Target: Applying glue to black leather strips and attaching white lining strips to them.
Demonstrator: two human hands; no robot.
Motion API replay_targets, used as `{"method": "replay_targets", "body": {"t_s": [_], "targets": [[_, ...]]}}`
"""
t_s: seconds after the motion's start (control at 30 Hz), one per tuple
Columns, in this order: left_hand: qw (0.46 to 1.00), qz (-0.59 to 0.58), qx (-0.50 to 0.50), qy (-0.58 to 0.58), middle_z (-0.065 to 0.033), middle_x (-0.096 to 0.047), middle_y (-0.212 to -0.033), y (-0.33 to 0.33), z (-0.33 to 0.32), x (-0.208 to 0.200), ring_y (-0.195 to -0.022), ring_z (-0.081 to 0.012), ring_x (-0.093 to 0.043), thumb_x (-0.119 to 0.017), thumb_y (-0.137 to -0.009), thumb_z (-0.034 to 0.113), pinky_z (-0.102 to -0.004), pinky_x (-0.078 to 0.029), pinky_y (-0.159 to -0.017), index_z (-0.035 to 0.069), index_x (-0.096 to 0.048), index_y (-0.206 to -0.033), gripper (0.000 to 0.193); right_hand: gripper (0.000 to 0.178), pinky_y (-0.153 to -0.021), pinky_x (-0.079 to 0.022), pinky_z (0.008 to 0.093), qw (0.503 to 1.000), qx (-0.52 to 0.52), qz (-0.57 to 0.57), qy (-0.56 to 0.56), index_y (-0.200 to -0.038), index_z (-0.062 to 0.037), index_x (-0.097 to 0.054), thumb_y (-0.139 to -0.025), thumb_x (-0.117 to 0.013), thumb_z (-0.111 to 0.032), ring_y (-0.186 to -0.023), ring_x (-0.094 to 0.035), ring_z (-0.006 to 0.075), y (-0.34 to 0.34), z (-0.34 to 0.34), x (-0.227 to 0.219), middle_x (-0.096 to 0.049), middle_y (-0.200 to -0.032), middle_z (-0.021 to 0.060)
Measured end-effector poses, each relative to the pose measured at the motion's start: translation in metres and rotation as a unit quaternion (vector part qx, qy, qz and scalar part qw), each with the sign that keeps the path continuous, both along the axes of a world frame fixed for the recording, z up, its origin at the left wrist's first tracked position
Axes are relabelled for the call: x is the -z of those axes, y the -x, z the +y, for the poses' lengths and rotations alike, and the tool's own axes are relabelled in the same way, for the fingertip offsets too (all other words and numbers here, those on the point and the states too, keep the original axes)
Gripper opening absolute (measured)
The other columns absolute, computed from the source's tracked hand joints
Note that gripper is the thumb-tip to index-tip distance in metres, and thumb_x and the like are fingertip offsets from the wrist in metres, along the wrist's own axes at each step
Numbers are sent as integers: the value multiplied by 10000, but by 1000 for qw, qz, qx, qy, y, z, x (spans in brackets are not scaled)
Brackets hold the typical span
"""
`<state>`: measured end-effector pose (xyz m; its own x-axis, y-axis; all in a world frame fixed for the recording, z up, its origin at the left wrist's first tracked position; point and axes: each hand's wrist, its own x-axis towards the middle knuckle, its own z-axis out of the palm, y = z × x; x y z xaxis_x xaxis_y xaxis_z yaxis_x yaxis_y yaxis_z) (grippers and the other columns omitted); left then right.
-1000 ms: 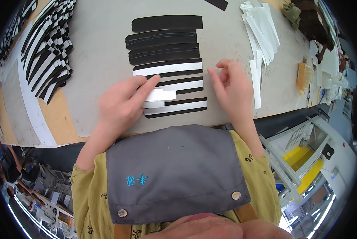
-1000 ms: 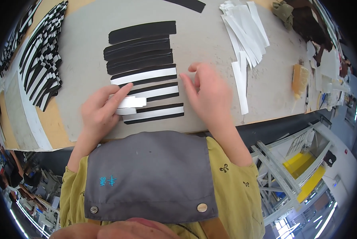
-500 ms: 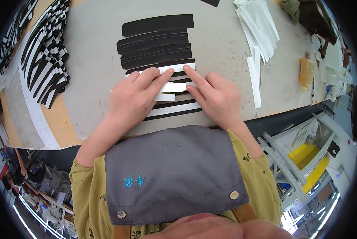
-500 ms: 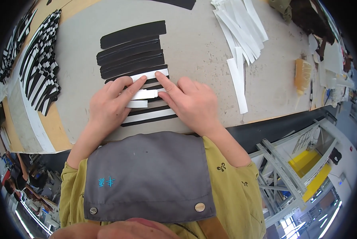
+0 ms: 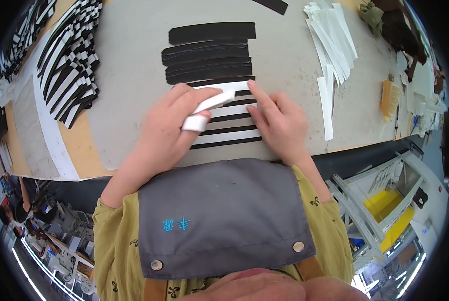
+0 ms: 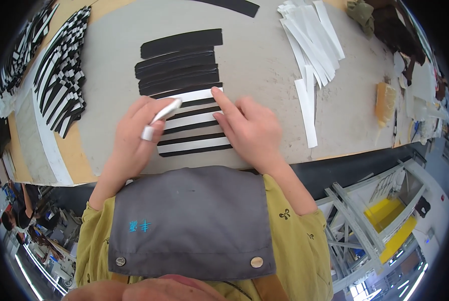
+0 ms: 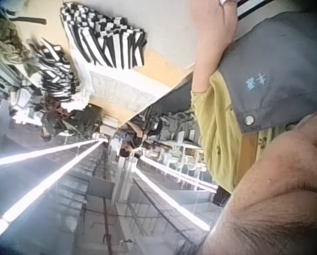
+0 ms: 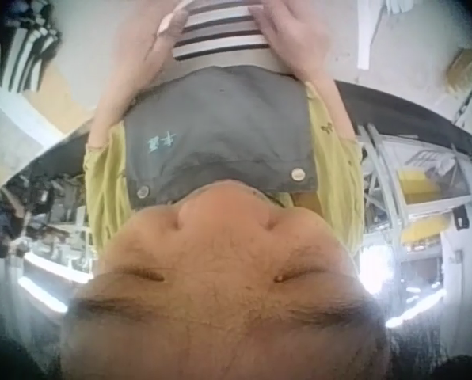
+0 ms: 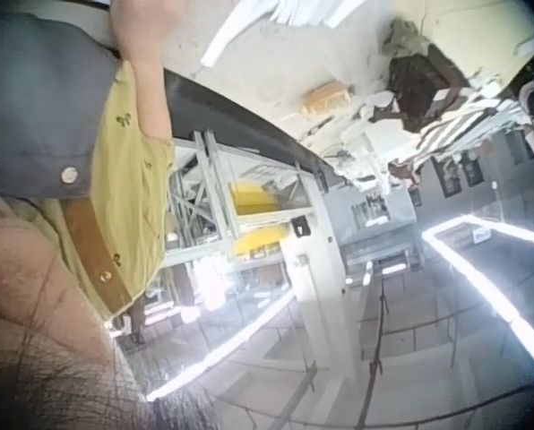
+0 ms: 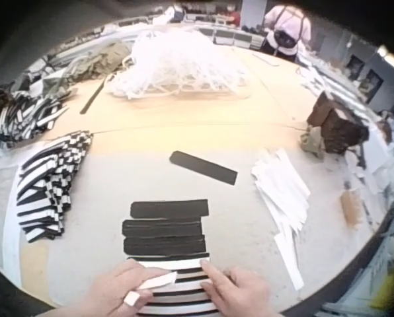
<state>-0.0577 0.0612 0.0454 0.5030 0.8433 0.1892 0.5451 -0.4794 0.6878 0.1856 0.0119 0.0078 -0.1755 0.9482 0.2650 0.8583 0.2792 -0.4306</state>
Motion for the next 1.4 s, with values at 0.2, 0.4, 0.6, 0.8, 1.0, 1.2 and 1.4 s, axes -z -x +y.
{"method": "replay_targets", "body": {"t_s": [0.2, 0.4, 0.6, 0.8, 1.0, 1.2, 1.4], "targets": [[813, -213, -62, 538, 42, -503, -791, 8, -6, -16, -684, -50, -487, -359, -1149, 386, -229, -413, -602, 41, -629, -1137, 438, 237, -596, -466, 273, 965, 21, 240, 102, -1081, -103, -737, -862, -825, -120, -665, -568, 123, 4, 2, -20, -652, -880, 7], [778, -226, -67, 582, 16, -571, -808, 5, -11, -20, -627, -55, -544, -402, -1147, 347, -240, -471, -591, 47, -606, -1117, 364, 219, -634, -475, 230, 891, -7, 397, 221, -1040, -51, -714, -866, -836, -106, -721, -551, 74, 24, 16, -36, -668, -912, 1], [787, -234, -27, 570, -11, -629, -859, 4, -13, -11, -658, -70, -605, -422, -1143, 334, -245, -508, -611, 47, -584, -1082, 335, 194, -636, -473, 239, 894, -46, 389, 216, -994, -47, -694, -867, -830, -101, -729, -545, 75, 28, 23, -38, -667, -929, 4], [770, -277, -80, 569, -34, -638, -885, 1, -15, -9, -737, -89, -641, -419, -1142, 362, -258, -552, -697, 47, -579, -1093, 356, 118, -696, -486, 239, 792, -23, 517, 322, -992, -59, -644, -934, -746, -74, -775, -589, 69, 26, 17, -32, -672, -944, 1], [838, -282, -98, 456, 7, -630, -861, 17, -19, 11, -796, -63, -583, -557, -1104, 297, -236, -479, -731, 59, -599, -1073, 244, 140, -811, -541, 286, 652, -11, 667, 360, -994, -72, -550, -942, -654, 6, -913, -671, 112, 15, 24, -40, -666, -930, 44], [890, -213, -62, 397, 36, -599, -818, 0, -14, -12, -795, -52, -547, -728, -985, 153, -245, -452, -703, 70, -681, -1005, 97, 161, -771, -530, 249, 768, -31, 496, 403, -1056, -43, -629, -956, -740, -102, -851, -668, 89, 19, 26, -53, -699, -914, 21], [975, -168, 48, 137, -39, -691, -930, 20, -5, -4, -765, -210, -667, -795, -756, 5, -320, -535, -687, 89, -747, -981, 245, 225, -805, -527, 253, 699, -96, 458, 540, -1169, -29, -681, -1040, -641, -209, -876, -676, 87, 17, 39, -62, -713, -908, 10]]}}
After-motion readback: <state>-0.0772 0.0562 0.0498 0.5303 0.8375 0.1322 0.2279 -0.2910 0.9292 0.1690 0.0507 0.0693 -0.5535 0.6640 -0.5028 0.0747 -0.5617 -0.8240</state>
